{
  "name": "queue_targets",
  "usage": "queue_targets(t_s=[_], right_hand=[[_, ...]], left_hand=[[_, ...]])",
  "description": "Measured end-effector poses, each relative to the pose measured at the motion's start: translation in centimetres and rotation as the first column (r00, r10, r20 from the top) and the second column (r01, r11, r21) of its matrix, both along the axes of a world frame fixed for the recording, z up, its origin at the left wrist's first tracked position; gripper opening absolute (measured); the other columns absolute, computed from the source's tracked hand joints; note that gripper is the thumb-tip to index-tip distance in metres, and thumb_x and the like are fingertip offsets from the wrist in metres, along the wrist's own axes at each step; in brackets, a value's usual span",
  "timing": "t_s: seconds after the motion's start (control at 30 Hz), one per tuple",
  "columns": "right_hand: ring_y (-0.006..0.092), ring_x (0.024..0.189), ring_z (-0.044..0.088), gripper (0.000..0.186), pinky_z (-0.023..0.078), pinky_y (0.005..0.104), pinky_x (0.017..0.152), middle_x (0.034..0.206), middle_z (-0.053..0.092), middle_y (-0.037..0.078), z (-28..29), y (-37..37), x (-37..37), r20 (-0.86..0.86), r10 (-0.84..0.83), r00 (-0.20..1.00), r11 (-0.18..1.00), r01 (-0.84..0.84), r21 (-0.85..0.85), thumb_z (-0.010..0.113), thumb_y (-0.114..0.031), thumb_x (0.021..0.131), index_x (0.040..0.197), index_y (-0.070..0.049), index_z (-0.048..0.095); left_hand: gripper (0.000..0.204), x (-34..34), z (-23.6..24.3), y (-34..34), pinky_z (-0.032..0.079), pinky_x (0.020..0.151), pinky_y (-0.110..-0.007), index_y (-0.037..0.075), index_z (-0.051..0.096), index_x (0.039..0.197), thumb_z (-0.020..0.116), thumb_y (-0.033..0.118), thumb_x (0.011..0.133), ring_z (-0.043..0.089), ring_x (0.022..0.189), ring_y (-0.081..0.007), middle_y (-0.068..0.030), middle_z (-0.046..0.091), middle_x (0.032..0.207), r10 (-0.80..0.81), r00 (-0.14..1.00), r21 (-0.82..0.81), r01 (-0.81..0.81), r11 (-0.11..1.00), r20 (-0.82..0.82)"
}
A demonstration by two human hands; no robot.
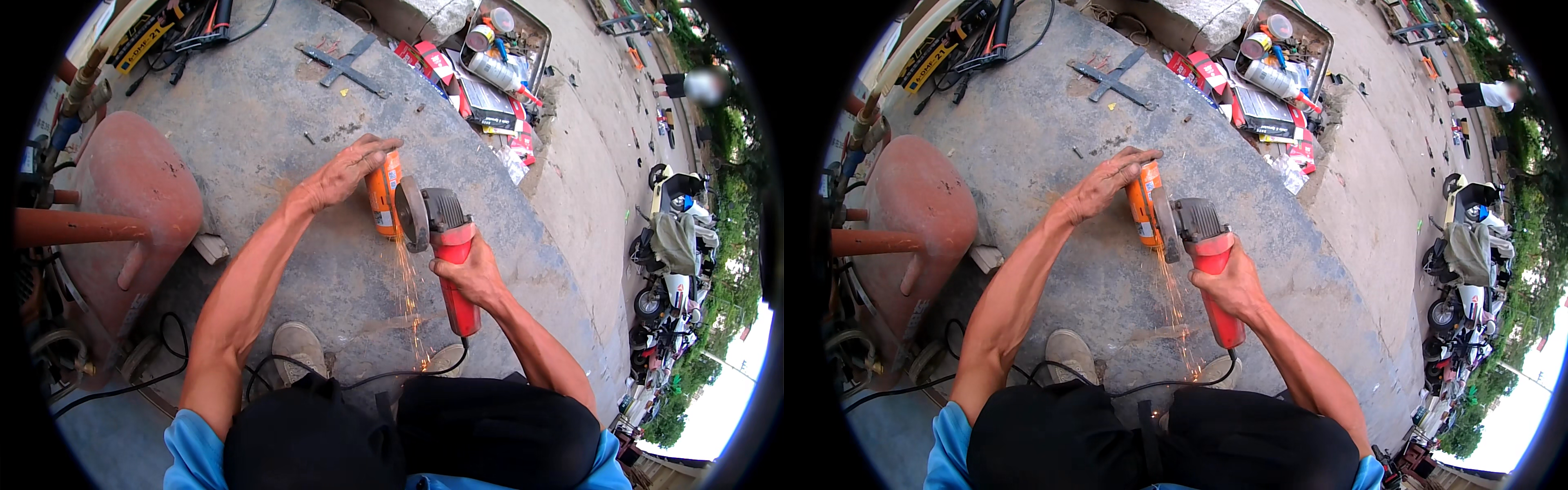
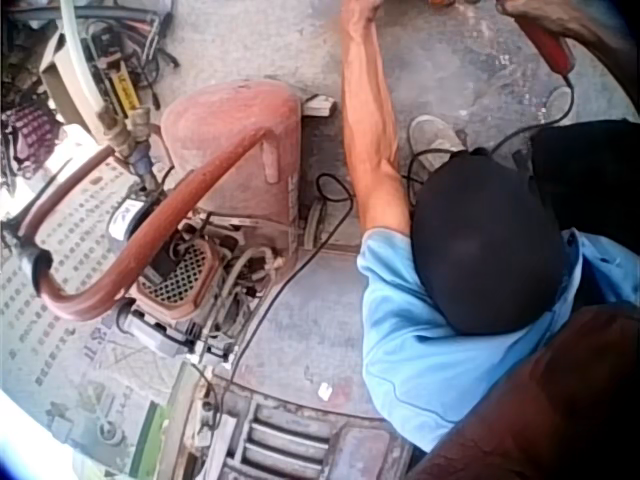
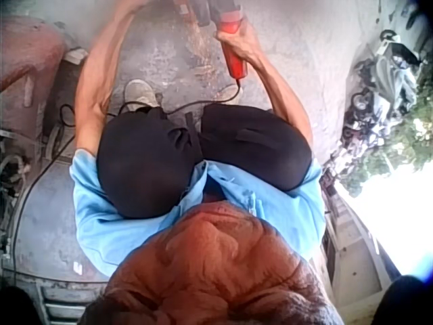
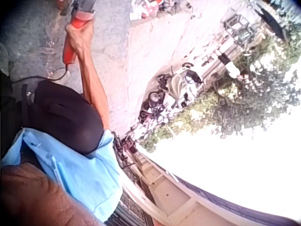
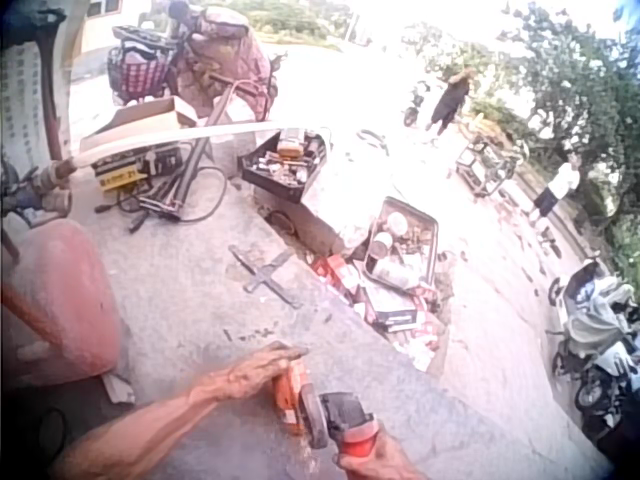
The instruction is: The person uses a power grinder to cut through a metal canister, then handles a smaller metal scrap by hand and continues grinding the canister.
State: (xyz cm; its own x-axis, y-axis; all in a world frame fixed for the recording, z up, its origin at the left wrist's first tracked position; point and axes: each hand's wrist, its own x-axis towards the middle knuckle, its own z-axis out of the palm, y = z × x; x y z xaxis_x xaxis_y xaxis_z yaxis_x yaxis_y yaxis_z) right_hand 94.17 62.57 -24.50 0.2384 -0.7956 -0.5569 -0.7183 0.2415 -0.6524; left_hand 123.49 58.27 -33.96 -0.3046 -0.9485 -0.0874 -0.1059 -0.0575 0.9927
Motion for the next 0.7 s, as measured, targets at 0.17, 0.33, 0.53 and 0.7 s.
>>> queue_targets(t_s=[0.17,0.33,0.53,0.7], right_hand=[[0.0187,0.094,0.064,0.057,0.055,0.0374,0.086,0.106,0.067,0.010,-0.15,0.04,-0.11,0.007,0.002,1.000,1.000,-0.002,-0.003,0.083,-0.018,0.076,0.121,0.000,0.055],[0.0186,0.094,0.064,0.056,0.055,0.0373,0.087,0.107,0.067,0.010,-0.29,0.11,-0.25,0.002,-0.003,1.000,1.000,0.003,-0.004,0.083,-0.018,0.076,0.121,-0.001,0.055],[0.0188,0.094,0.065,0.057,0.055,0.0376,0.087,0.107,0.068,0.010,-0.29,0.14,0.04,0.010,0.003,1.000,1.000,-0.003,-0.003,0.083,-0.017,0.075,0.122,-0.001,0.055],[0.0189,0.094,0.065,0.057,0.055,0.0374,0.086,0.106,0.068,0.010,-0.44,0.09,-0.27,-0.016,-0.004,1.000,1.000,0.004,0.001,0.083,-0.017,0.076,0.122,0.000,0.055]], left_hand=[[0.075,-0.08,-0.02,0.00,0.034,0.119,-0.044,0.007,0.053,0.151,0.041,0.064,0.104,0.047,0.139,-0.0322,-0.0170,0.050,0.145,0.004,1.000,-0.001,-0.004,1.000,0.005],[0.075,-0.14,-0.08,-0.02,0.034,0.120,-0.043,0.007,0.054,0.150,0.041,0.065,0.104,0.046,0.140,-0.0320,-0.0165,0.050,0.145,0.008,1.000,-0.007,-0.008,1.000,0.019],[0.059,0.07,-0.11,0.22,0.037,0.118,-0.041,0.010,0.053,0.151,0.041,0.049,0.109,0.048,0.137,-0.0318,-0.0161,0.050,0.142,0.010,1.000,-0.029,-0.009,1.000,0.017],[0.058,-0.22,-0.06,0.09,0.037,0.117,-0.041,0.009,0.054,0.150,0.041,0.048,0.109,0.048,0.136,-0.0310,-0.0154,0.051,0.141,0.007,1.000,-0.037,-0.007,0.999,0.017]])
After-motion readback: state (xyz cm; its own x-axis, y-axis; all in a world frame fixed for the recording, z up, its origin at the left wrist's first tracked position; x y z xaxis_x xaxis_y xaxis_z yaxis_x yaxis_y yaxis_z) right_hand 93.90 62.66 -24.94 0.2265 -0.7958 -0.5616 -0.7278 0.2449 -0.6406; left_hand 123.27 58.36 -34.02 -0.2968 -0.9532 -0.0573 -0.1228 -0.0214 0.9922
